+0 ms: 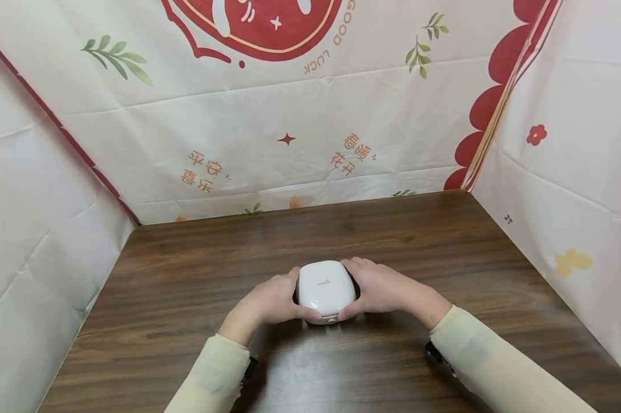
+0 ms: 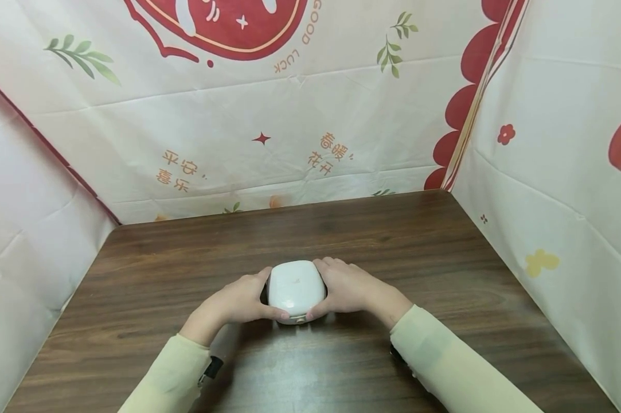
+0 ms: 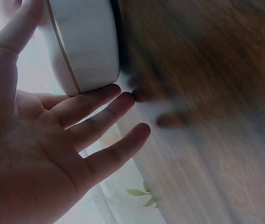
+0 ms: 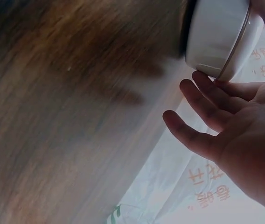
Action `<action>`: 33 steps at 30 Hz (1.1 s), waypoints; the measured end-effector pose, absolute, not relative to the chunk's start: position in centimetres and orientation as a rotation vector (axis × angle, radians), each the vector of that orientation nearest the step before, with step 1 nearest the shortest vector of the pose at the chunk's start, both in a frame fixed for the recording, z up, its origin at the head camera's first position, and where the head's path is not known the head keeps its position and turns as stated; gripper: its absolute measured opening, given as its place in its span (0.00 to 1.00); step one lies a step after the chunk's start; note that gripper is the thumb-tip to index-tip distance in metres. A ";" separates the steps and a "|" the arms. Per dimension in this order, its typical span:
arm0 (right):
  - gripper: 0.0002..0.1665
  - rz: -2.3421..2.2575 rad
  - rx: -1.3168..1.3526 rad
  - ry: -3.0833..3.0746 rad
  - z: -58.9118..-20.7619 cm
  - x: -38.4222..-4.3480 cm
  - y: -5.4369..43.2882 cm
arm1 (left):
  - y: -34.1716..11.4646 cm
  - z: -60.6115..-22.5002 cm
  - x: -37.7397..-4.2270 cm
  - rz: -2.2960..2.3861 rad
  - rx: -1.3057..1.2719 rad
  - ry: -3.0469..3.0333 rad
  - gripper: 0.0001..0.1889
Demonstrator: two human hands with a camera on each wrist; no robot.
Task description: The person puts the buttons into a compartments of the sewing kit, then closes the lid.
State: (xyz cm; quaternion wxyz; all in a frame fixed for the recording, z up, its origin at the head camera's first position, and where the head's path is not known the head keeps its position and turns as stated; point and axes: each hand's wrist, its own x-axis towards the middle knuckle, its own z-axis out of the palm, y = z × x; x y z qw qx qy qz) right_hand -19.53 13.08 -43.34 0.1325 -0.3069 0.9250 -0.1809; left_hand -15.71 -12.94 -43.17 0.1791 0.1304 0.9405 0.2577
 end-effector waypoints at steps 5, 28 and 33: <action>0.65 -0.469 -0.916 2.719 -43.0 -19.3 13.1 | -12.6 -42.7 -15.5 0.728 0.346 2.651 0.62; 0.73 -0.377 -0.815 2.708 -42.0 -19.5 12.8 | -11.7 -41.5 -16.7 0.681 0.279 2.596 0.62; 0.69 -0.278 -0.875 2.759 -42.0 -18.6 12.3 | -12.2 -41.6 -16.4 0.726 0.289 2.586 0.64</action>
